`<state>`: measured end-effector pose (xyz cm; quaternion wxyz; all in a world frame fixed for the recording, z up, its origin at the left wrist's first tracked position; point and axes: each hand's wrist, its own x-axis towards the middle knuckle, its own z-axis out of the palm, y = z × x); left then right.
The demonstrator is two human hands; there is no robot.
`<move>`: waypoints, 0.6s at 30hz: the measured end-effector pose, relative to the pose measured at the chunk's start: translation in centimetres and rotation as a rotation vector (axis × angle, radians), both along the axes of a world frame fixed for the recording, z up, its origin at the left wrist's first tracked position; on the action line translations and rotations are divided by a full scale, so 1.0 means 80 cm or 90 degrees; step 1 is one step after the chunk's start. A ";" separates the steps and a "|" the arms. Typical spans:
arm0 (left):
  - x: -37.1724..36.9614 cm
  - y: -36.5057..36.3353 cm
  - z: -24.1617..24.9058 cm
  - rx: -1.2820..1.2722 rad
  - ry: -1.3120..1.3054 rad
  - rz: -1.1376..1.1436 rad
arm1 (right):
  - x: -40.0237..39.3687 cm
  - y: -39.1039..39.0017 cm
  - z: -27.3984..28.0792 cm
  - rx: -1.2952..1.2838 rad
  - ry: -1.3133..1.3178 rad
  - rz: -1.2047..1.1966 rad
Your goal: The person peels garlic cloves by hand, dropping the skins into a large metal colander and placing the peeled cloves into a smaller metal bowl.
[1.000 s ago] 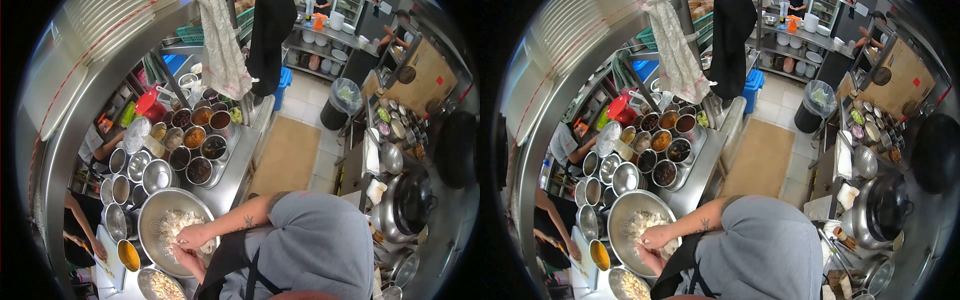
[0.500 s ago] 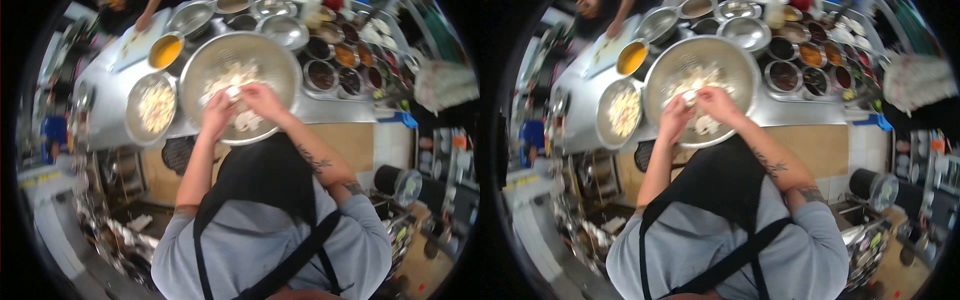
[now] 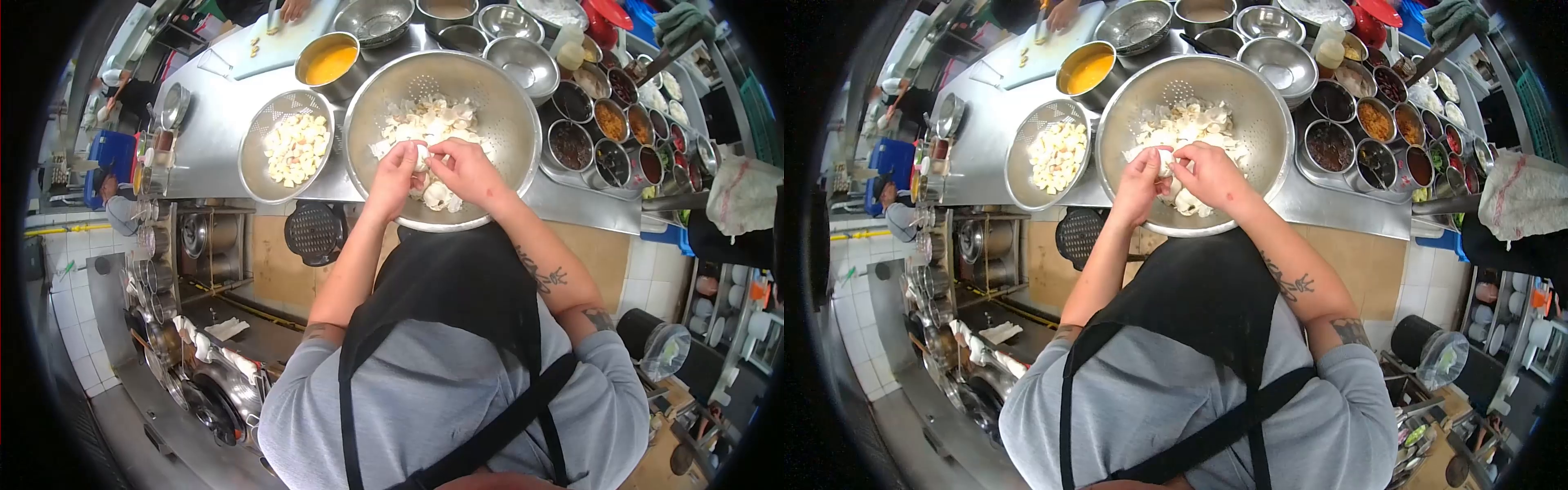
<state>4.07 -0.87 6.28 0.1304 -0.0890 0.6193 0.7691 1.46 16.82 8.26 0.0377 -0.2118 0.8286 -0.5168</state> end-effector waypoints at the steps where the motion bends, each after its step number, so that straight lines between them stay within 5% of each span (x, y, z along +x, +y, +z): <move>1: 0.000 0.000 0.000 -0.028 0.013 -0.006 | 0.000 -0.001 -0.002 0.028 0.025 0.002; 14: -0.003 0.012 -0.001 -0.370 0.168 -0.058 | 0.002 -0.007 -0.017 0.114 0.037 -0.078; 18: -0.005 0.011 -0.009 -0.129 0.038 -0.043 | -0.006 0.000 -0.023 -0.012 -0.107 -0.108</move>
